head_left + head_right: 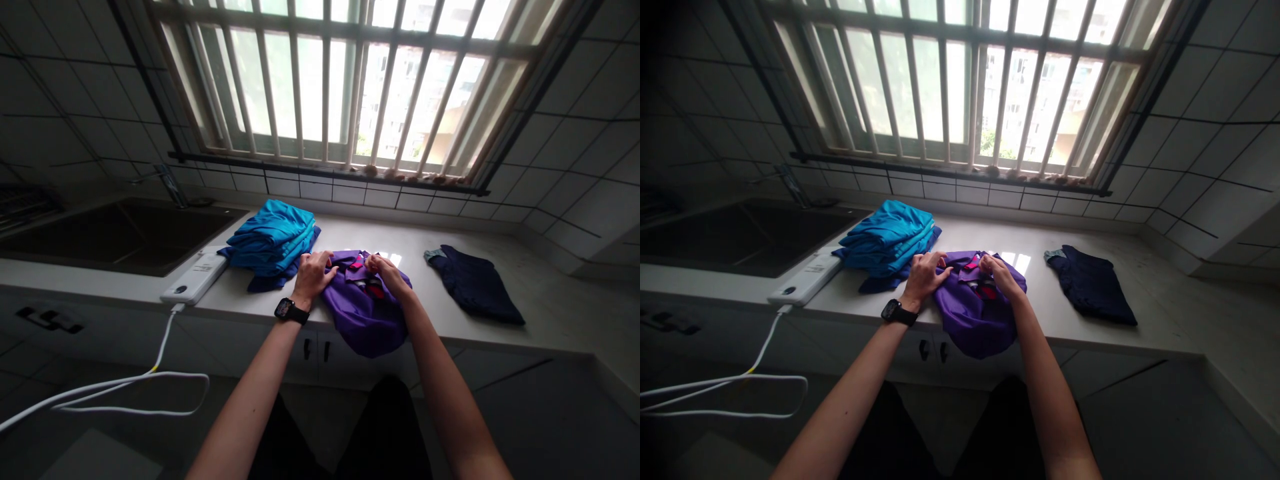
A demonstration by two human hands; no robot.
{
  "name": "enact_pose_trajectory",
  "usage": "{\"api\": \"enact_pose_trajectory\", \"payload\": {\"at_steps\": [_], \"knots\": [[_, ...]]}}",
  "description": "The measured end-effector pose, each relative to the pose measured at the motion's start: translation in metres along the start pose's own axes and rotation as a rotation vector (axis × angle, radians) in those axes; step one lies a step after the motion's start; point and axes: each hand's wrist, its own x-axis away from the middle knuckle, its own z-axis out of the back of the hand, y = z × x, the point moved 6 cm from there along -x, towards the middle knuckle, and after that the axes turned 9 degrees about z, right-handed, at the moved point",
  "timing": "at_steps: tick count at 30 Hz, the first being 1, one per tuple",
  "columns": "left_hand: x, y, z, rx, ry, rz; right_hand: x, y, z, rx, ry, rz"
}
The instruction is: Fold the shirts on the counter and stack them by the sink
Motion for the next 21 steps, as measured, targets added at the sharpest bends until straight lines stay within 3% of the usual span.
{"api": "enact_pose_trajectory", "payload": {"at_steps": [4, 6, 11, 14, 21], "knots": [[0.001, 0.004, 0.001, 0.007, -0.013, -0.022, 0.001, 0.001, -0.001, 0.016, -0.004, -0.003], [0.003, 0.011, 0.000, 0.009, -0.047, -0.101, 0.000, 0.000, 0.000, 0.041, 0.003, 0.010], [0.014, 0.028, -0.017, -0.005, -0.298, -0.369, -0.001, 0.001, -0.001, 0.039, -0.057, 0.035], [0.016, 0.028, -0.023, 0.010, -0.343, -0.364, -0.002, 0.004, -0.004, -0.010, -0.103, 0.031], [0.004, 0.031, -0.013, 0.069, -0.261, -0.262, 0.003, 0.003, -0.010, -0.047, -0.229, -0.015]]}}
